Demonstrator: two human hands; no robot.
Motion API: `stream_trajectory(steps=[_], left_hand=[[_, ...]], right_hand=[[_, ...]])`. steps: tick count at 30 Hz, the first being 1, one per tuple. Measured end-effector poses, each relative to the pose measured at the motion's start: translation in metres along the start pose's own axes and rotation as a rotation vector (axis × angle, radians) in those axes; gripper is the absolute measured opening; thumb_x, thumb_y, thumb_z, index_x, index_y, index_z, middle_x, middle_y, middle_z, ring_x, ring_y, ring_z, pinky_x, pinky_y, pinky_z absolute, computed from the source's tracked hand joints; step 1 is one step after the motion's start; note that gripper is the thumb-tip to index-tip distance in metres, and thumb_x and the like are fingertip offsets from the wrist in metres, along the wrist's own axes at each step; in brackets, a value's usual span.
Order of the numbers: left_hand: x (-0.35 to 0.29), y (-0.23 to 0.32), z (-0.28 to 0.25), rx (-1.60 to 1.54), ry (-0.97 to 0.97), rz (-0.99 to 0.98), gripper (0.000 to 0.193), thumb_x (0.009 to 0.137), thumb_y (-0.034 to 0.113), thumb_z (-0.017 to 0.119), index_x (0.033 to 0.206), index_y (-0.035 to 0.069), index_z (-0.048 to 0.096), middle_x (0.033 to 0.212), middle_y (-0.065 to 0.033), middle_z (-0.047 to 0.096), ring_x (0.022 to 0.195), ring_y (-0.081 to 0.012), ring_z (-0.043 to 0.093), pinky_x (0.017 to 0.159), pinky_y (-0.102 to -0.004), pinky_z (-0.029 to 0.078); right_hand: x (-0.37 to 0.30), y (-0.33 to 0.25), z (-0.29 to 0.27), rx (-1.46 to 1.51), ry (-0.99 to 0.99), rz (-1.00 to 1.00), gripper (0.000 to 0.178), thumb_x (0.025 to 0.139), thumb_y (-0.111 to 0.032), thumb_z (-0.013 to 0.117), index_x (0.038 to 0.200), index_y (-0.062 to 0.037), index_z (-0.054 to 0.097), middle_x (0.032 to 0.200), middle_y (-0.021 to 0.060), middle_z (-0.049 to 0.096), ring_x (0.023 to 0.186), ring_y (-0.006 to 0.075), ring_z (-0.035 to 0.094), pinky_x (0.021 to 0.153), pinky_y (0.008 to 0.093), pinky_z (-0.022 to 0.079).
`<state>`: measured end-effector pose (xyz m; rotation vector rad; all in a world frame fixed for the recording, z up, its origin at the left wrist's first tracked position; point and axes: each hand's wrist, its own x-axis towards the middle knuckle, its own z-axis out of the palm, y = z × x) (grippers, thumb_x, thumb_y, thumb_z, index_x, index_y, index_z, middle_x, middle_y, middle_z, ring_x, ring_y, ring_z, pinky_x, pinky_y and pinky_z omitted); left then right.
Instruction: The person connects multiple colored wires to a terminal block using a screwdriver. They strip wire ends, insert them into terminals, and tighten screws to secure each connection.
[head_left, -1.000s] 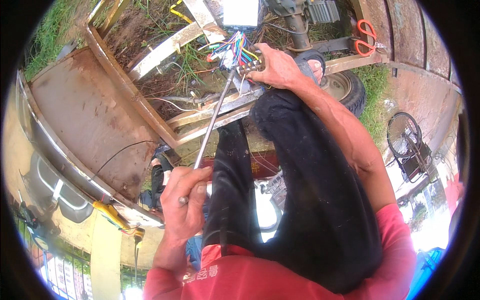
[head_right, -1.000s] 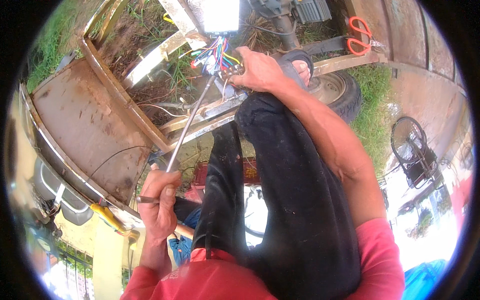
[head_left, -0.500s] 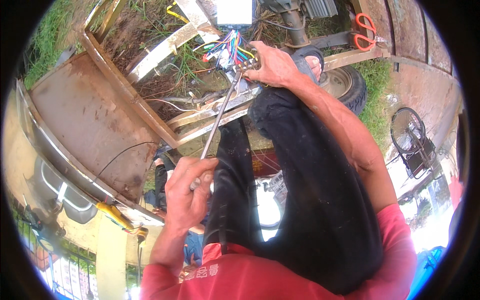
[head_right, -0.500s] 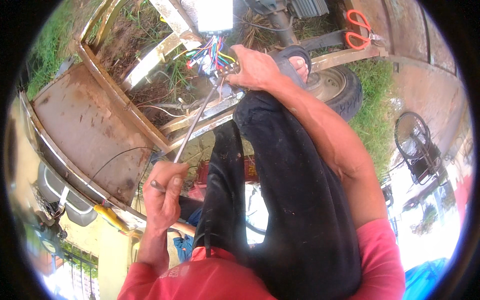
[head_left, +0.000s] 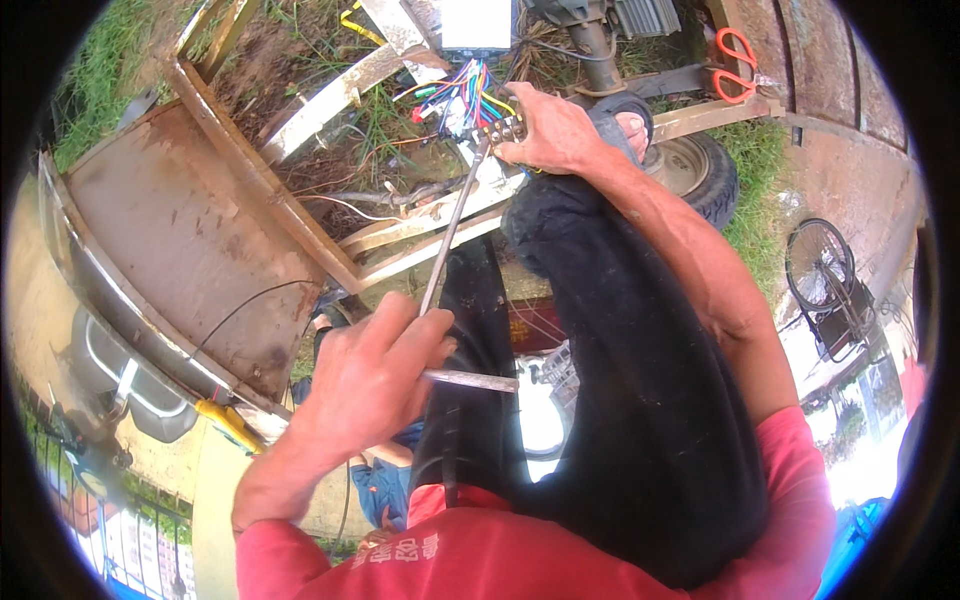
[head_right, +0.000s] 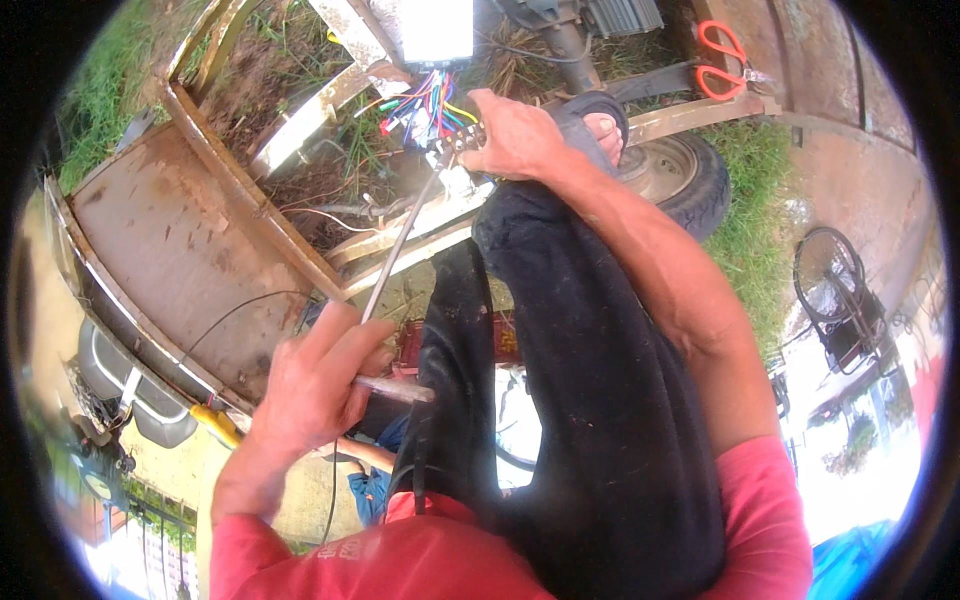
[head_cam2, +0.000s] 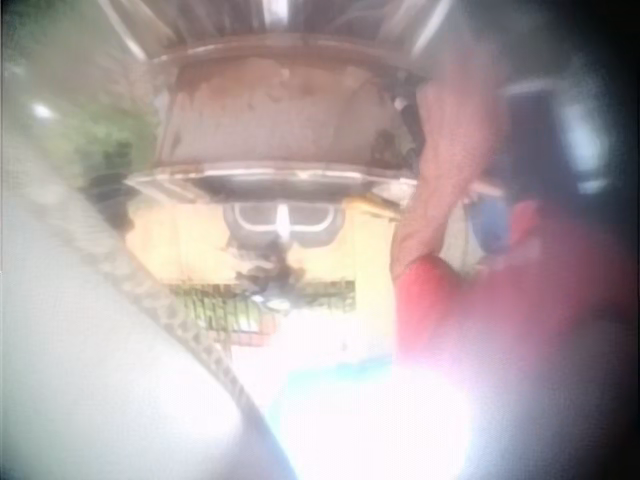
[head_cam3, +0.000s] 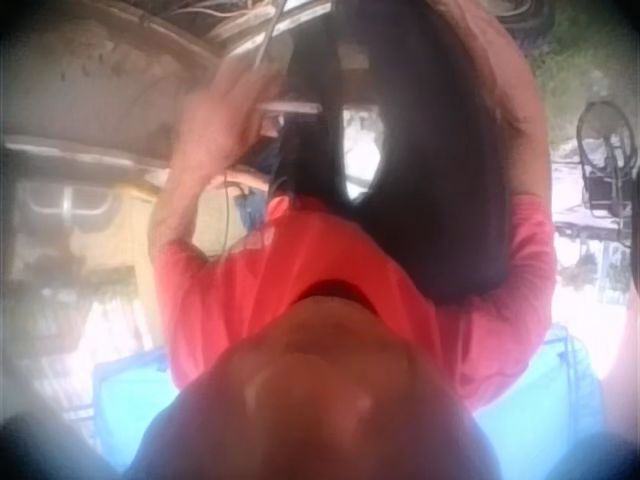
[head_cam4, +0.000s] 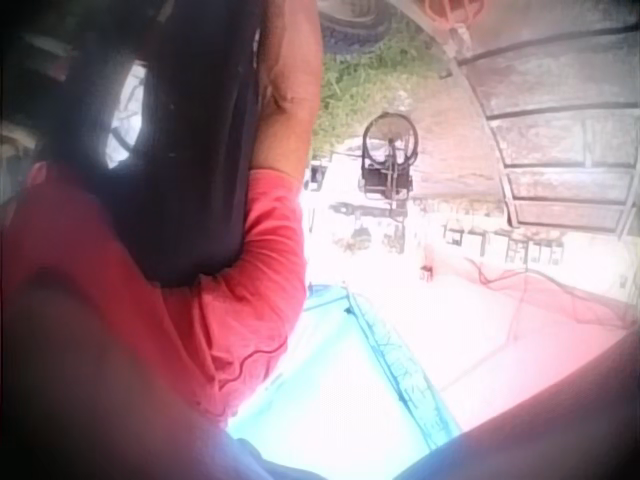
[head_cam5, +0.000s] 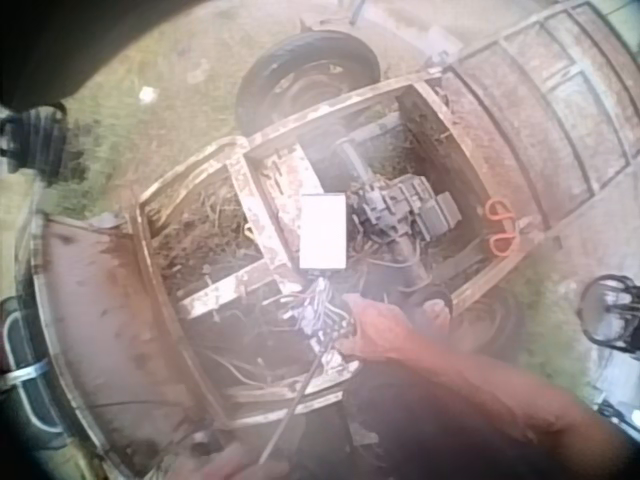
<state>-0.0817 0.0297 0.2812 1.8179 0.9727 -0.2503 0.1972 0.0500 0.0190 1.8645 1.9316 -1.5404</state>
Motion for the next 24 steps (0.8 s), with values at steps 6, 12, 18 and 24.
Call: stream_trajectory(steps=[6,12,18,24], left_hand=[[0.044,0.012,-0.03,0.168,-0.092,0.081,0.028,0.089,0.025,0.078,0.106,0.005,0.069,0.102,-0.0156,0.063,0.102,-0.0365,0.066,0.084,-0.0477,0.053],[0.047,-0.007,-0.008,-0.338,0.215,0.041,0.021,0.099,0.022,0.066,0.1,0.001,0.07,0.116,-0.0171,0.066,0.111,-0.0353,0.063,0.093,-0.043,0.05],[0.045,-0.007,0.021,-1.002,0.57,-0.203,0.04,0.113,0.032,0.049,0.097,0.0,0.068,0.107,-0.0163,0.07,0.104,-0.0278,0.065,0.093,-0.0432,0.052],[0.055,-0.001,0.036,-1.902,0.973,-0.037,0.056,0.118,0.04,0.038,0.083,0.003,0.062,0.106,-0.019,0.068,0.113,-0.0341,0.063,0.11,-0.0536,0.046]], right_hand=[[-0.004,0.003,0.005,-0.002,0.052,-0.045,0.089,0.077,-0.04,0.086,0.146,0.0027,0.05,0.121,0.0293,0.07,0.115,0.0446,0.068,0.097,0.0499,0.054],[-0.007,0.0,0.011,0.02,0.075,-0.022,0.082,0.081,-0.036,0.086,0.143,0.0034,0.048,0.124,0.0291,0.067,0.116,0.0453,0.067,0.098,0.0506,0.054],[-0.008,0.003,0.015,0.061,0.079,-0.061,0.069,0.084,-0.032,0.086,0.133,0.0031,0.051,0.124,0.0296,0.065,0.117,0.046,0.065,0.098,0.0516,0.053],[-0.01,-0.011,0.01,0.101,0.045,0.071,0.077,0.081,-0.033,0.089,0.138,0.004,0.052,0.123,0.0289,0.068,0.117,0.0445,0.067,0.098,0.0494,0.054]])
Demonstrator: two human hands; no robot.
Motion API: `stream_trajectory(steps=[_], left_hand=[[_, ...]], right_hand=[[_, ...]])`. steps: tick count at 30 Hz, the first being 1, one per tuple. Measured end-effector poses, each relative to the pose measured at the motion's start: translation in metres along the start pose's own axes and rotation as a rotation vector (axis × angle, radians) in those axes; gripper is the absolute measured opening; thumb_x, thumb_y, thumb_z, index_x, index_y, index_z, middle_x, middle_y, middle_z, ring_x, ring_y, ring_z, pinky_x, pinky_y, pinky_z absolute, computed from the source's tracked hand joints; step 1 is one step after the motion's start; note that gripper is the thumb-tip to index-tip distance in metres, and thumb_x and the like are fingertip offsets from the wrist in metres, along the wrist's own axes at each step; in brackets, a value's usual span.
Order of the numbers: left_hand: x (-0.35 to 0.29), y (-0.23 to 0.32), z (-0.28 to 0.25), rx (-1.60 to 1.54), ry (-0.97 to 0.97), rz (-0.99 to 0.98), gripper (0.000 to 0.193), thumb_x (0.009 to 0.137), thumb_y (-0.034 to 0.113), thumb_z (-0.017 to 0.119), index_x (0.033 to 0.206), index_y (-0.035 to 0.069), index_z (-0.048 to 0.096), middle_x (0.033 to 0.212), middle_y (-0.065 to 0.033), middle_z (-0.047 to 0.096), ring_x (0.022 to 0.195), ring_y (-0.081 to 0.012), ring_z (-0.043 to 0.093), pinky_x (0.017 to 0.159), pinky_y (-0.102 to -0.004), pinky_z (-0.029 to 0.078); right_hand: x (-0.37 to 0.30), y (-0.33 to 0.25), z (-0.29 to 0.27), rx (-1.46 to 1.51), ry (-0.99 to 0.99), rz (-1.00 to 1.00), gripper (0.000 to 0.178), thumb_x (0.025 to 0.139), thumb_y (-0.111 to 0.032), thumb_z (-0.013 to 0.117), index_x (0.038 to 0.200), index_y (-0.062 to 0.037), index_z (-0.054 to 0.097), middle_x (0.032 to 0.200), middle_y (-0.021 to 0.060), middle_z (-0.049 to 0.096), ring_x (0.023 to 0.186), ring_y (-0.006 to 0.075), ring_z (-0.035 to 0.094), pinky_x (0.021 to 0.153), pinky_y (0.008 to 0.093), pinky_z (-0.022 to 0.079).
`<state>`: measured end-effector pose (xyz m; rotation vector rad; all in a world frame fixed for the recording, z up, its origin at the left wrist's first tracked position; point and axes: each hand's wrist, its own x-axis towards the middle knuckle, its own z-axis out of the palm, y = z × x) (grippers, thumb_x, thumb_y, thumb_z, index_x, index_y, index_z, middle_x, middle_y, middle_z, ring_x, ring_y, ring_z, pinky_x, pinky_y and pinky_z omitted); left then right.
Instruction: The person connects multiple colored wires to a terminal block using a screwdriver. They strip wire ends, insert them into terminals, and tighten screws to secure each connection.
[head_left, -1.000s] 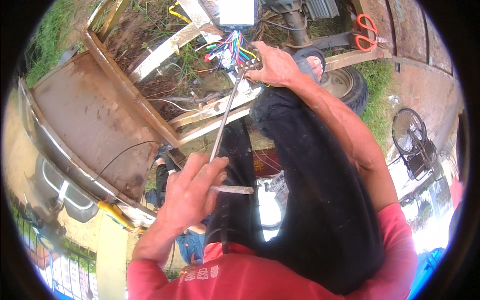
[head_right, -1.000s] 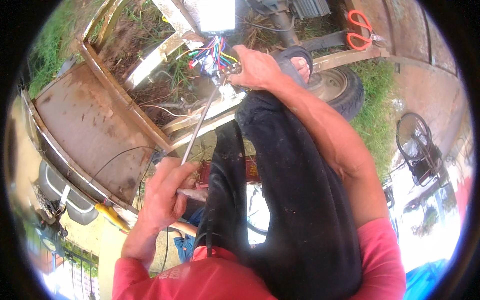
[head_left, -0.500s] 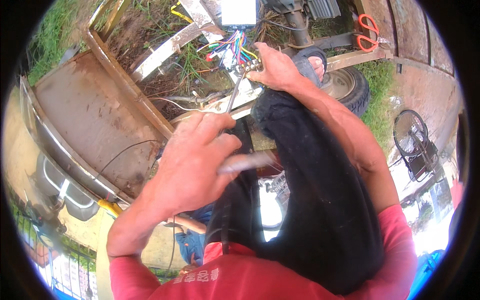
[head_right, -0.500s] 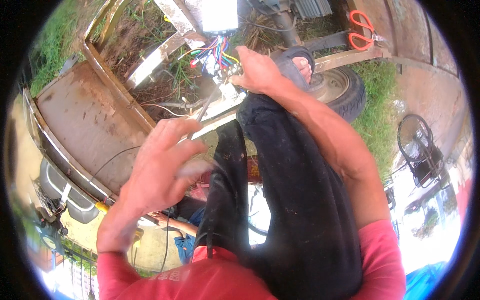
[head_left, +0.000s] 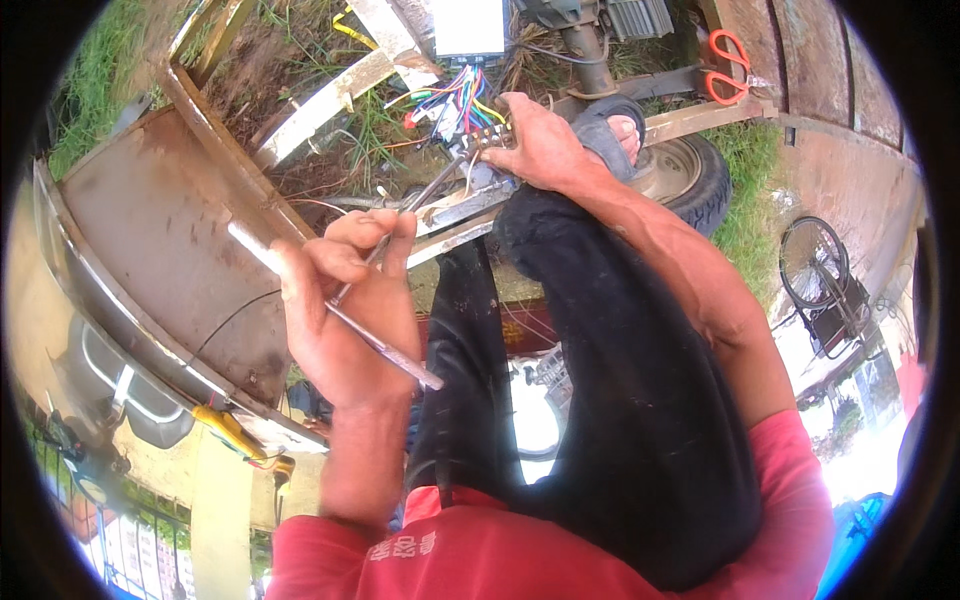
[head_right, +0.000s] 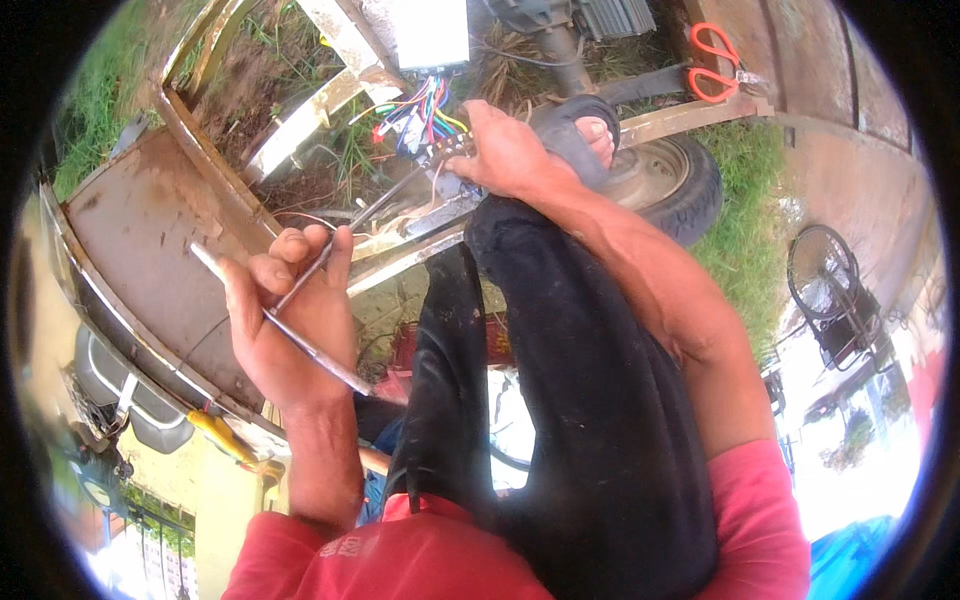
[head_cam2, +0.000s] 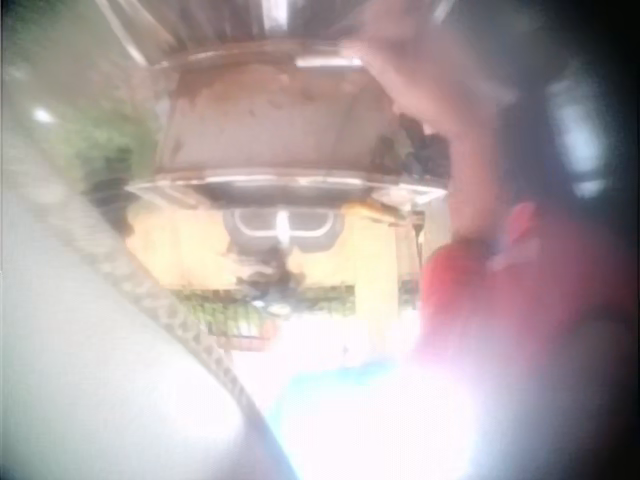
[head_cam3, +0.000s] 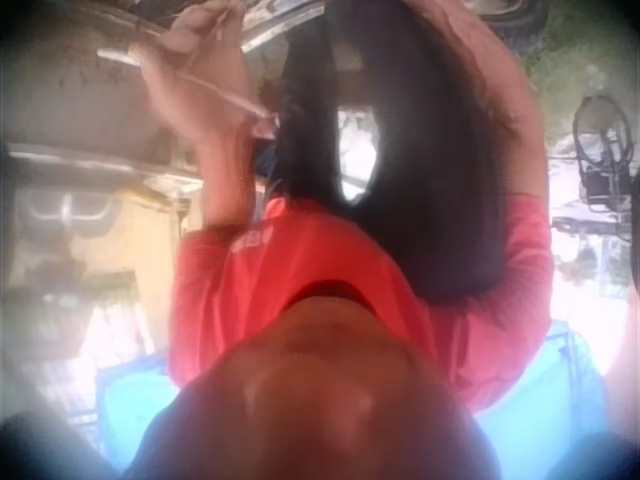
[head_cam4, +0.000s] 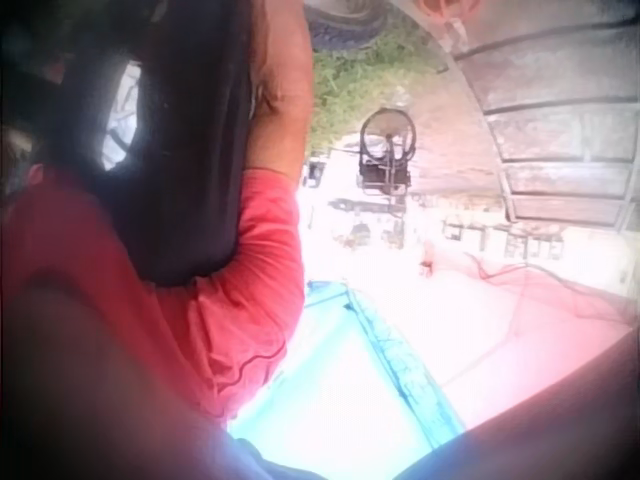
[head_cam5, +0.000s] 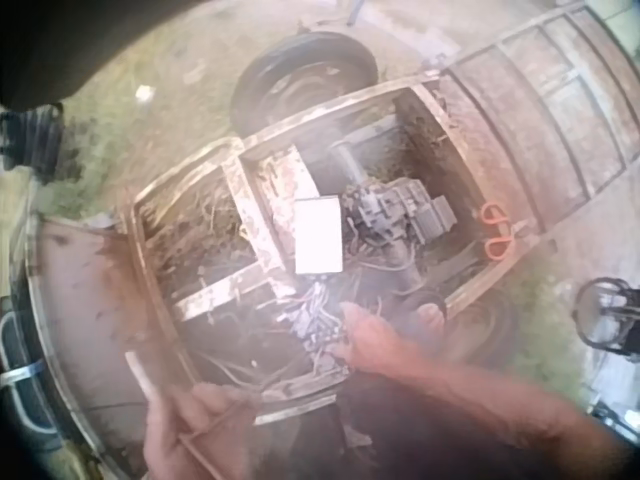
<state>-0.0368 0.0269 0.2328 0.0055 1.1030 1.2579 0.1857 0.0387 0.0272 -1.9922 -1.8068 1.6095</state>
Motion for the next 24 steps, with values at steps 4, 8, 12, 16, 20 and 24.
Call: stream_trajectory(steps=[4,8,12,16,20,24], left_hand=[[-0.011,-0.012,-0.005,-0.263,0.122,0.035,0.058,0.116,0.045,0.039,0.084,0.004,0.065,0.119,-0.0211,0.068,0.124,-0.0337,0.059,0.113,-0.0546,0.044],[-0.034,-0.03,-0.011,0.561,0.115,0.194,0.047,0.114,0.043,0.046,0.128,0.0,0.061,0.13,-0.0226,0.063,0.123,-0.0302,0.061,0.106,-0.0448,0.051],[-0.024,-0.008,-0.016,1.007,0.459,0.433,0.042,0.113,0.026,0.049,0.145,-0.001,0.053,0.139,-0.019,0.063,0.119,-0.0287,0.064,0.103,-0.0476,0.05],[-0.007,0.006,-0.033,1.419,0.31,0.914,0.04,0.106,0.01,0.057,0.144,0.001,0.055,0.144,-0.0157,0.061,0.134,-0.0297,0.058,0.121,-0.046,0.037],[-0.007,0.046,-0.045,1.812,-0.436,0.865,0.04,0.096,0.044,0.068,0.115,0.01,0.076,0.129,-0.0133,0.069,0.141,-0.0395,0.051,0.123,-0.0613,0.024],[0.0,0.084,-0.019,1.992,-0.895,0.705,0.071,0.079,0.076,0.073,0.118,0.017,0.076,0.137,-0.0105,0.067,0.143,-0.0394,0.05,0.122,-0.0652,0.021]], right_hand=[[0.001,0.008,0.003,-0.004,0.067,-0.067,0.08,0.08,-0.035,0.089,0.139,0.0044,0.052,0.122,0.0291,0.069,0.115,0.0445,0.068,0.098,0.0491,0.054],[0.003,0.009,0.008,-0.013,0.059,-0.086,0.081,0.079,-0.036,0.089,0.139,0.0043,0.052,0.121,0.0294,0.069,0.114,0.0451,0.068,0.097,0.0496,0.054],[0.002,0.007,0.005,-0.032,0.057,-0.061,0.082,0.079,-0.037,0.089,0.139,0.0045,0.051,0.121,0.0296,0.069,0.114,0.0459,0.068,0.097,0.05,0.054],[0.001,0.01,0.003,-0.058,0.061,-0.058,0.082,0.079,-0.038,0.088,0.139,0.0049,0.051,0.12,0.0301,0.069,0.114,0.0459,0.068,0.097,0.05,0.054],[0.003,0.011,0.007,-0.069,0.064,-0.071,0.085,0.079,-0.039,0.088,0.14,0.0056,0.051,0.12,0.0308,0.069,0.114,0.046,0.068,0.097,0.0503,0.054],[0.004,0.01,0.008,-0.055,0.075,-0.091,0.088,0.078,-0.039,0.088,0.143,0.0068,0.049,0.12,0.0315,0.069,0.113,0.0462,0.068,0.096,0.0507,0.054]])
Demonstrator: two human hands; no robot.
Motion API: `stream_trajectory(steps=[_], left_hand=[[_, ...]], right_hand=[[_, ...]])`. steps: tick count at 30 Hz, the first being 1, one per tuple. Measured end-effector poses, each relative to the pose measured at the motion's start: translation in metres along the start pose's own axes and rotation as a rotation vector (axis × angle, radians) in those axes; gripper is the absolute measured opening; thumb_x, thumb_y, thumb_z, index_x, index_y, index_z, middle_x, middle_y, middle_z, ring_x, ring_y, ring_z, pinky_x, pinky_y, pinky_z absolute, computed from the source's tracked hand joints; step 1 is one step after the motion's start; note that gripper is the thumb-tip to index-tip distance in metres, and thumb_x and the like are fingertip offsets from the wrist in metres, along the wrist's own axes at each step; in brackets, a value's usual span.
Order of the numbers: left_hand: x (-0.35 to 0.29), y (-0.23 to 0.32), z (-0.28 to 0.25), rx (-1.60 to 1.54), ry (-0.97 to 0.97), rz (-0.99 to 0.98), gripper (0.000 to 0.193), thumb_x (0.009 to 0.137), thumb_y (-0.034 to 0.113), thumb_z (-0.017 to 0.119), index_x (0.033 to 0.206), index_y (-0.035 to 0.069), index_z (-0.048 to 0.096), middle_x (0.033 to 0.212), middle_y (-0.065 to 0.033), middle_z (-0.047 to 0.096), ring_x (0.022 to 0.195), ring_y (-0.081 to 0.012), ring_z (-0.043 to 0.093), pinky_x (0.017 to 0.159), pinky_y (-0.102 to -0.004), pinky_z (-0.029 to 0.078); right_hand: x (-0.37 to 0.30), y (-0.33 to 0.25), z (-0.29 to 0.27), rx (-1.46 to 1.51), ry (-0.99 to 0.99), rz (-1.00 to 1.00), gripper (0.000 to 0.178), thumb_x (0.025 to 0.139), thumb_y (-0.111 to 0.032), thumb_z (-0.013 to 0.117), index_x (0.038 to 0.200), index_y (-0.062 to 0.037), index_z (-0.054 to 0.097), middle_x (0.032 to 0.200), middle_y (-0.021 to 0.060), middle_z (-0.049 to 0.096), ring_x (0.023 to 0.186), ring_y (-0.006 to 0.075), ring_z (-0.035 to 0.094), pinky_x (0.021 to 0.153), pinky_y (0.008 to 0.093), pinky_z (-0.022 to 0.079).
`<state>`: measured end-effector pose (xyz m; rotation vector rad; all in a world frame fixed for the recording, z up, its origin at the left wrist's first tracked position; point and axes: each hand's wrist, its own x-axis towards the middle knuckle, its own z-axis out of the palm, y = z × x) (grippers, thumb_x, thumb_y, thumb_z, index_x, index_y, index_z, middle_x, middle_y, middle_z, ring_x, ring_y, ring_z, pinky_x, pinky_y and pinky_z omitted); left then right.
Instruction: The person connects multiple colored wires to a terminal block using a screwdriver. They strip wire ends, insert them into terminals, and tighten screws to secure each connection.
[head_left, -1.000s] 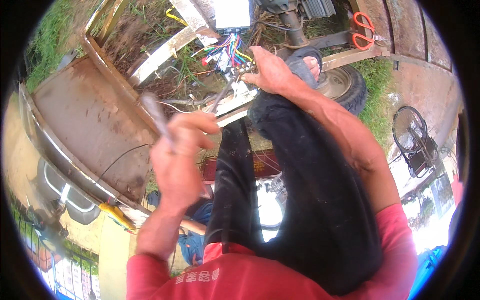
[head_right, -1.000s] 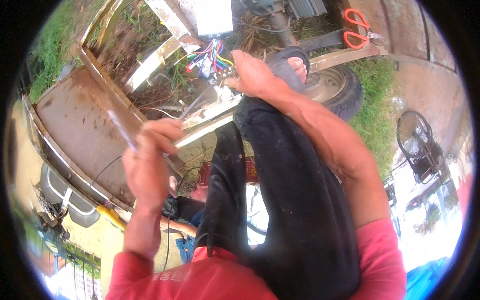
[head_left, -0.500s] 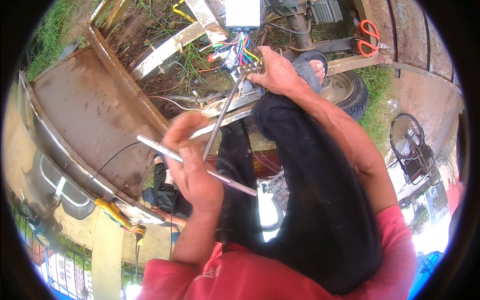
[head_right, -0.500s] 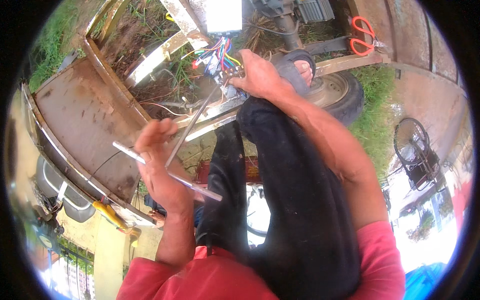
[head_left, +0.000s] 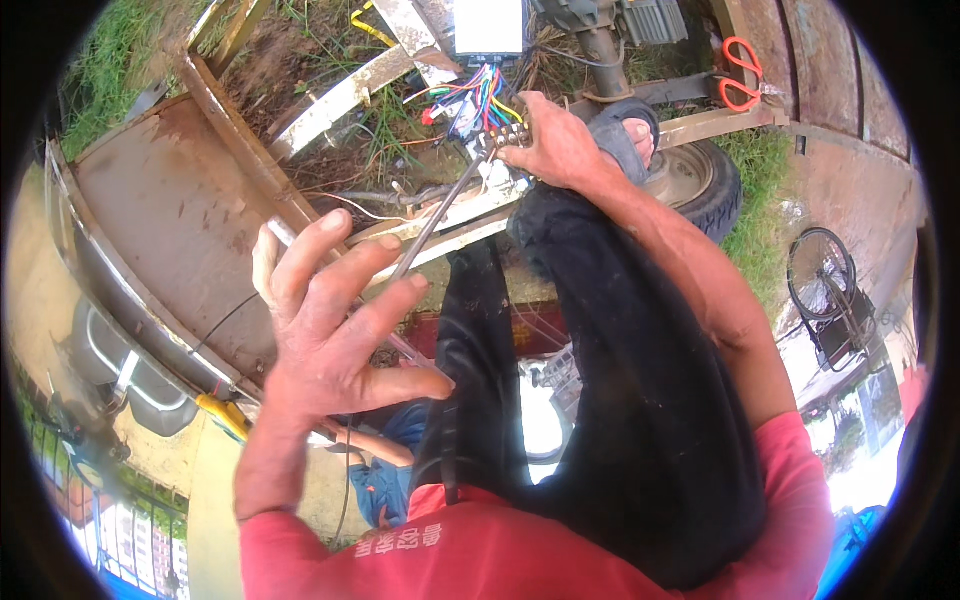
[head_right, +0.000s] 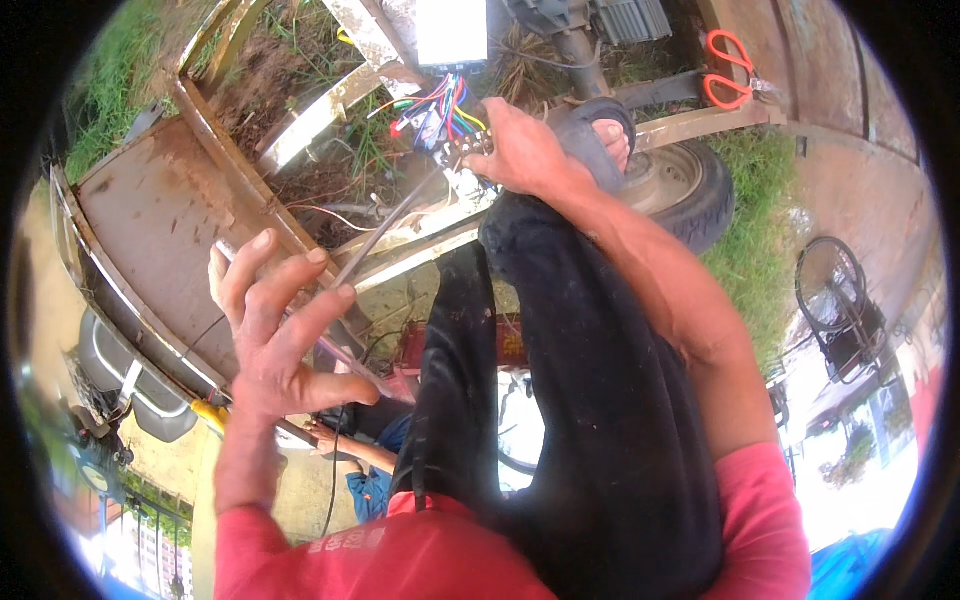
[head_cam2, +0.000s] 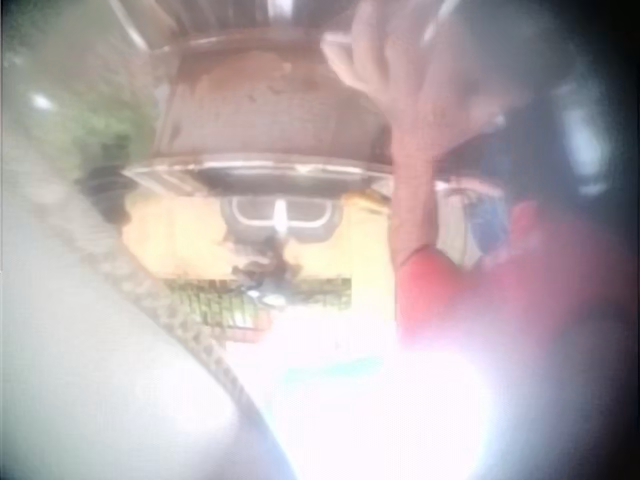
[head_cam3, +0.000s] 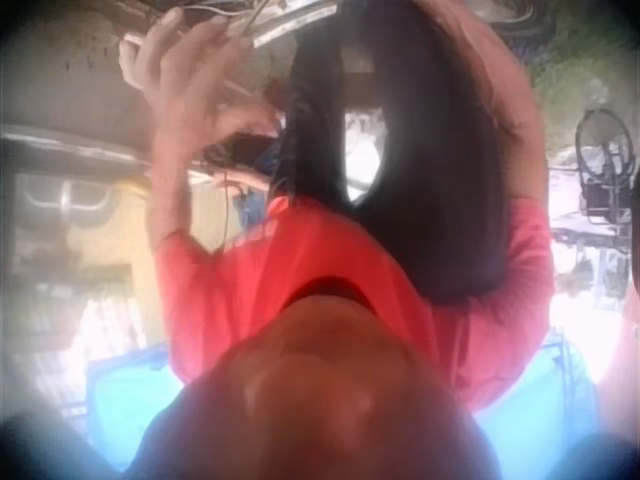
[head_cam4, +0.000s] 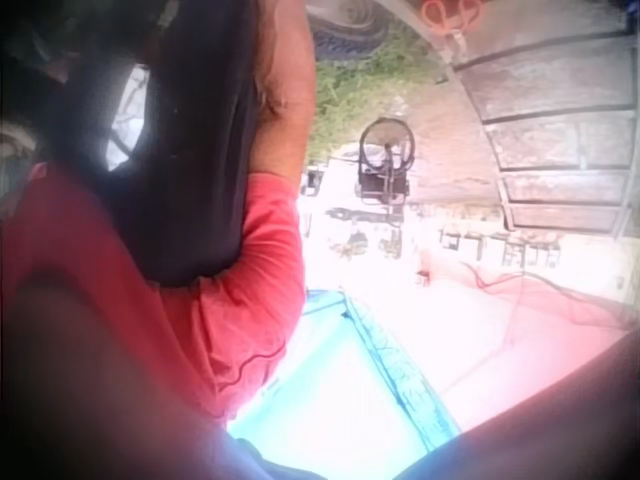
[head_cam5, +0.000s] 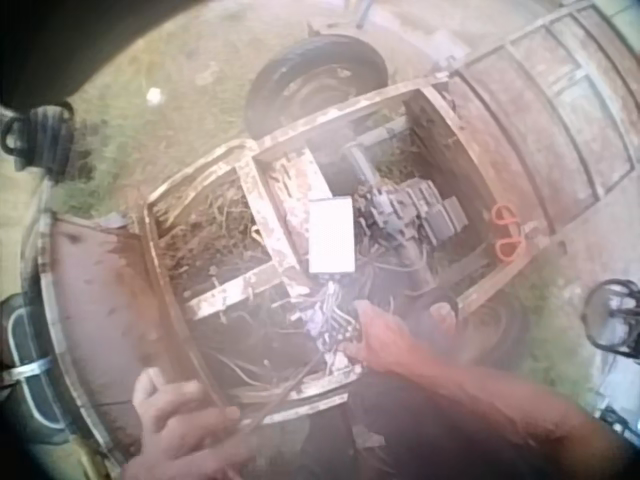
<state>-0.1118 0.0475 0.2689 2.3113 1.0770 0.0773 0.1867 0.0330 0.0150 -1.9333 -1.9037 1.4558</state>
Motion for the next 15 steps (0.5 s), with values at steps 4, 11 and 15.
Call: stream_trajectory(steps=[4,11,15], left_hand=[[0.004,-0.009,-0.02,0.095,-0.212,0.061,0.084,0.073,0.085,0.07,0.126,0.02,0.076,0.145,-0.0114,0.062,0.144,-0.0402,0.048,0.121,-0.0649,0.023],[0.011,0.005,-0.017,0.138,-0.104,0.023,0.084,0.075,0.082,0.071,0.116,0.009,0.074,0.098,-0.0069,0.067,0.099,-0.03,0.063,0.107,-0.0568,0.036],[0.006,-0.006,-0.007,-0.029,-0.139,0.075,0.077,0.075,0.071,0.081,0.111,0.004,0.072,0.075,-0.002,0.057,0.067,-0.0237,0.055,0.077,-0.0422,0.046]], right_hand=[[-0.002,0.003,-0.001,-0.006,0.003,0.018,0.089,0.078,-0.038,0.087,0.144,0.0072,0.048,0.118,0.0314,0.069,0.112,0.046,0.068,0.095,0.0507,0.054],[-0.002,0.007,0.0,0.008,0.012,-0.019,0.089,0.077,-0.038,0.087,0.143,0.0071,0.049,0.115,0.0311,0.07,0.109,0.0459,0.069,0.094,0.0509,0.054],[-0.002,0.003,-0.001,0.007,0.015,-0.006,0.088,0.077,-0.038,0.087,0.143,0.0062,0.049,0.113,0.0306,0.07,0.107,0.0456,0.069,0.093,0.0511,0.055]])
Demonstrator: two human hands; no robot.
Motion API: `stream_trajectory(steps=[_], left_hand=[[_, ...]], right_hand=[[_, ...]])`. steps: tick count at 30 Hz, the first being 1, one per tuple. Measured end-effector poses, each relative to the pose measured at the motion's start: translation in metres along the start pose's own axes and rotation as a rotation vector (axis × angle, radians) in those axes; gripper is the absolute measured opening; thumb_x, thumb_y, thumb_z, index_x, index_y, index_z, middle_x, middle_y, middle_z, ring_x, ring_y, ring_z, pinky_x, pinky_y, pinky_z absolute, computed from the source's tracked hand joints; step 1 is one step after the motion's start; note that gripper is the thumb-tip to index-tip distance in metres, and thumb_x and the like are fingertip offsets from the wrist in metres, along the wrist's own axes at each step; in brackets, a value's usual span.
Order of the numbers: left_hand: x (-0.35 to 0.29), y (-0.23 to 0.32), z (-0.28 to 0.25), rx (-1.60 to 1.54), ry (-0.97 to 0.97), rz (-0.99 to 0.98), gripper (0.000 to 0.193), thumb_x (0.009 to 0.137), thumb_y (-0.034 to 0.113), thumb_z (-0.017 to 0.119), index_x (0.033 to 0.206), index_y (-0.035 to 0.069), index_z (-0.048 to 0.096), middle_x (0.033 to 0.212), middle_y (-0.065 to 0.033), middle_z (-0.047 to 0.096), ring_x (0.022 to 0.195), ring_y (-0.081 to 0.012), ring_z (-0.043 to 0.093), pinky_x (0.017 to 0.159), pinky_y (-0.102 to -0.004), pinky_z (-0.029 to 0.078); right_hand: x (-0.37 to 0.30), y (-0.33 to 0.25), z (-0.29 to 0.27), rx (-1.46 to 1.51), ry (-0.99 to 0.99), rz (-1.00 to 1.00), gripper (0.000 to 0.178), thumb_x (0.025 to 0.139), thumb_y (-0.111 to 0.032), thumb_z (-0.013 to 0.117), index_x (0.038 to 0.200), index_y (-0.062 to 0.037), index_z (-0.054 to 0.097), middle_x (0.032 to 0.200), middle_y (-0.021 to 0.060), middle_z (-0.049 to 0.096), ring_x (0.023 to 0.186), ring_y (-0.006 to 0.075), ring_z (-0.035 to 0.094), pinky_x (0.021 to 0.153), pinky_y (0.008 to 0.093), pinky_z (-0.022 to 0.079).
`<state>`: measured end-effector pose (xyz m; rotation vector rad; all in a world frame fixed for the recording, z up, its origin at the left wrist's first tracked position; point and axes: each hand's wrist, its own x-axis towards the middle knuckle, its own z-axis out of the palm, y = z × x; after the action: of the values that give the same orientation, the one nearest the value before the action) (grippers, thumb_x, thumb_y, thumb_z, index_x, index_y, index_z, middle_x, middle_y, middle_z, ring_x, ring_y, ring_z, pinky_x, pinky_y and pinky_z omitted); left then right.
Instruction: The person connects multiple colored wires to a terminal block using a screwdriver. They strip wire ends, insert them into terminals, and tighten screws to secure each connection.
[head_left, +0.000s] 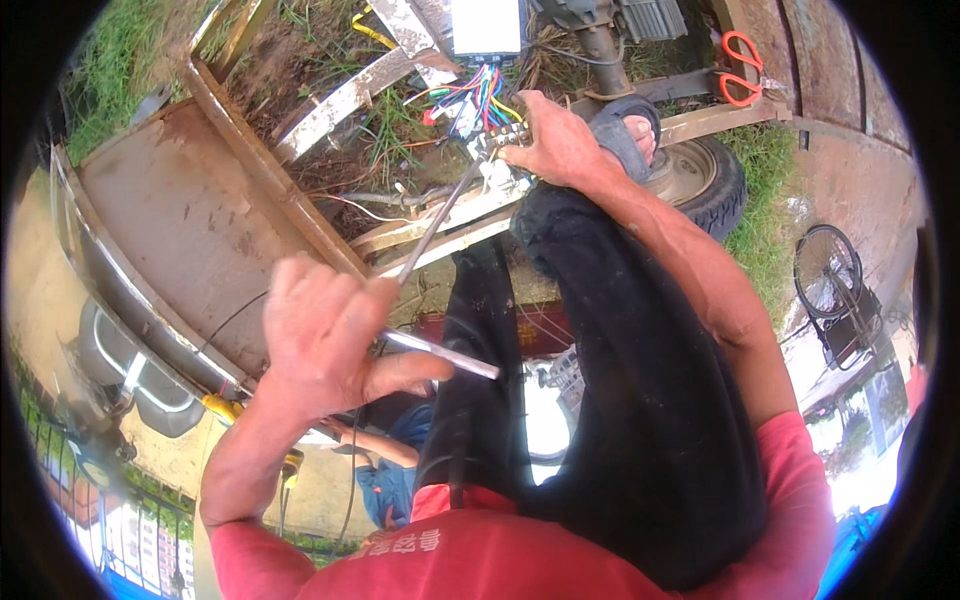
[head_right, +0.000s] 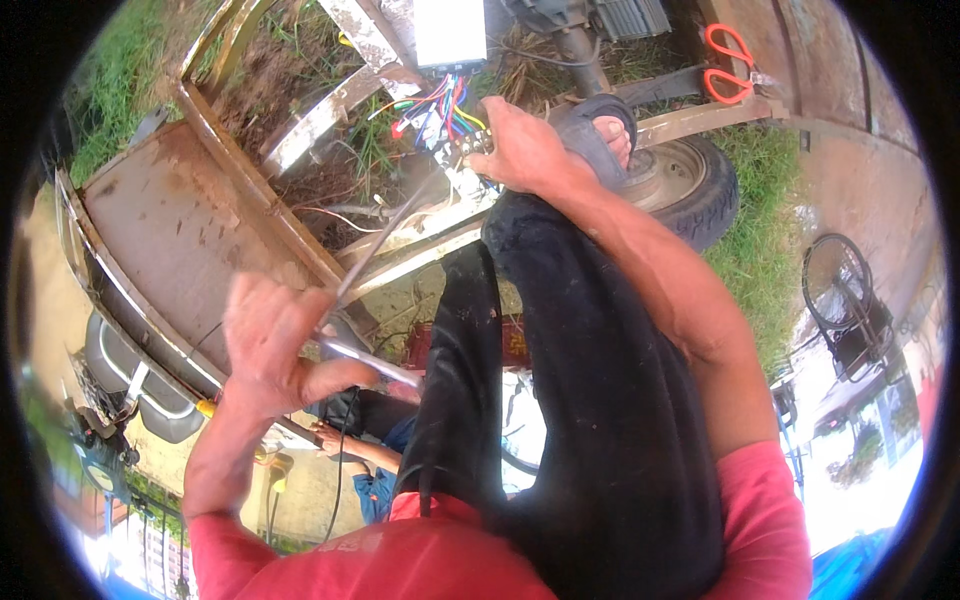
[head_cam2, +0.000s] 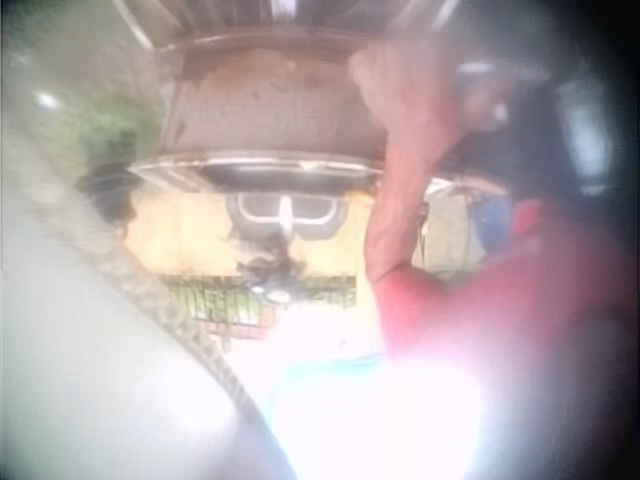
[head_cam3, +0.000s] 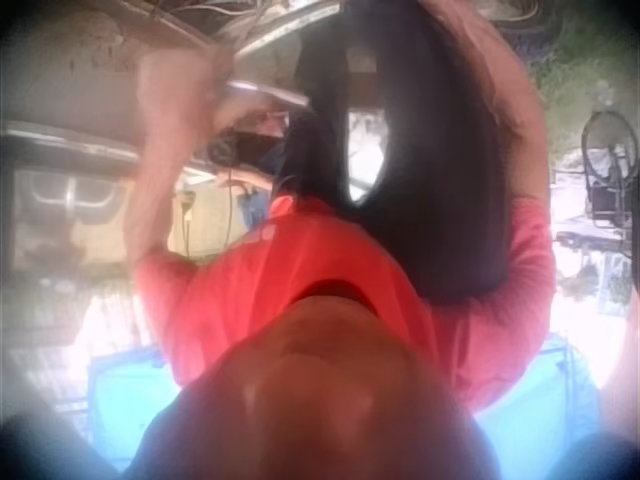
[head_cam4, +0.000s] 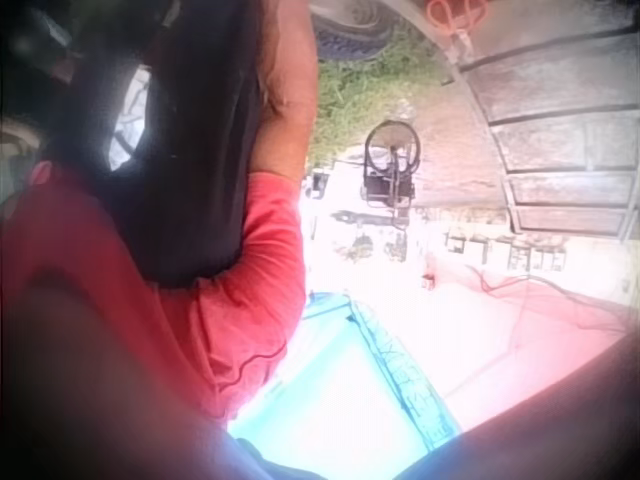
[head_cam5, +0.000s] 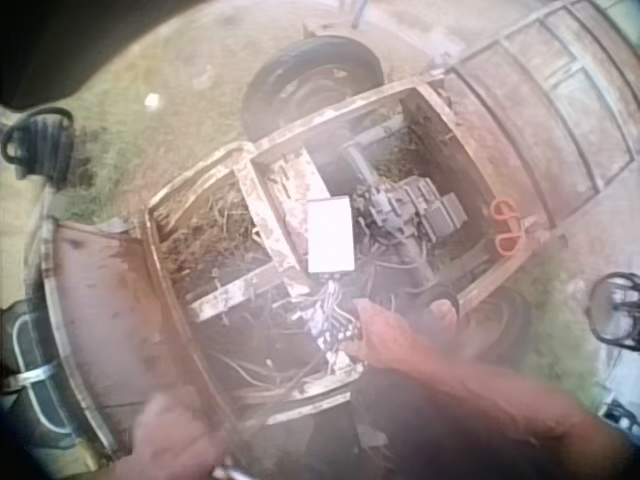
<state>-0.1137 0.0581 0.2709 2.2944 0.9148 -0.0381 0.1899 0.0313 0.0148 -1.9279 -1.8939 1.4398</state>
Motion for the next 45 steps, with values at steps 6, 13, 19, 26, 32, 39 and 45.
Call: stream_trajectory(steps=[6,13,19,26,32,39,45], left_hand=[[0.006,0.021,0.001,-0.473,-0.012,-0.267,0.053,0.073,0.033,0.095,0.11,0.002,0.074,0.074,-0.0043,0.055,0.065,-0.0174,0.058,0.059,-0.0346,0.045],[-0.01,0.067,0.031,-1.487,0.452,-1.006,0.033,0.112,0.036,0.056,0.116,0.004,0.064,0.079,-0.0047,0.058,0.069,-0.0141,0.055,0.075,-0.0395,0.061],[0.004,0.09,0.048,-1.944,0.768,-1.032,0.028,0.111,0.032,0.057,0.118,0.006,0.059,0.088,-0.0099,0.064,0.079,-0.0192,0.064,0.083,-0.0467,0.063],[-0.016,0.07,0.035,-1.115,0.363,-1.111,0.031,0.111,0.029,0.057,0.11,0.0,0.069,0.086,-0.01,0.071,0.078,-0.016,0.067,0.072,-0.0306,0.053],[-0.018,0.071,0.051,-2.258,0.743,-0.943,0.028,0.11,0.025,0.058,0.127,0.004,0.065,0.11,-0.0164,0.071,0.095,-0.022,0.068,0.072,-0.0312,0.057],[0.009,0.086,0.09,-2.302,0.916,-0.457,0.033,0.107,0.032,0.066,0.137,0.018,0.064,0.123,-0.0133,0.064,0.104,-0.0256,0.065,0.089,-0.0429,0.056],[0.035,0.038,0.111,-1.134,0.787,-0.325,0.022,0.098,0.011,0.075,0.119,0.012,0.071,0.093,-0.0098,0.065,0.083,-0.0219,0.062,0.075,-0.0374,0.052]], right_hand=[[0.0,0.002,0.002,-0.006,0.026,-0.023,0.086,0.077,-0.037,0.087,0.142,0.0051,0.05,0.11,0.0297,0.071,0.106,0.0456,0.07,0.091,0.0514,0.055],[0.001,-0.001,0.002,-0.001,0.011,-0.002,0.086,0.077,-0.037,0.088,0.142,0.0041,0.05,0.11,0.0291,0.071,0.105,0.0451,0.071,0.091,0.0513,0.056],[-0.001,0.0,0.002,0.004,0.034,-0.014,0.084,0.077,-0.037,0.088,0.141,0.0037,0.051,0.11,0.0283,0.072,0.104,0.0445,0.071,0.09,0.051,0.056],[-0.001,0.001,0.001,-0.011,0.031,-0.016,0.085,0.077,-0.038,0.087,0.141,0.0043,0.051,0.11,0.0279,0.071,0.104,0.044,0.071,0.09,0.0503,0.056],[0.0,-0.002,-0.001,0.012,0.009,-0.006,0.084,0.078,-0.038,0.087,0.141,0.0048,0.051,0.11,0.0278,0.071,0.104,0.0437,0.071,0.09,0.0505,0.056],[0.001,-0.002,-0.002,0.014,-0.016,0.001,0.084,0.078,-0.039,0.087,0.142,0.0031,0.051,0.115,0.0284,0.071,0.109,0.0435,0.07,0.093,0.0497,0.055],[0.002,-0.005,-0.004,0.0,-0.032,0.022,0.086,0.079,-0.041,0.087,0.142,0.0034,0.051,0.114,0.0296,0.071,0.108,0.0437,0.07,0.093,0.0497,0.055]])
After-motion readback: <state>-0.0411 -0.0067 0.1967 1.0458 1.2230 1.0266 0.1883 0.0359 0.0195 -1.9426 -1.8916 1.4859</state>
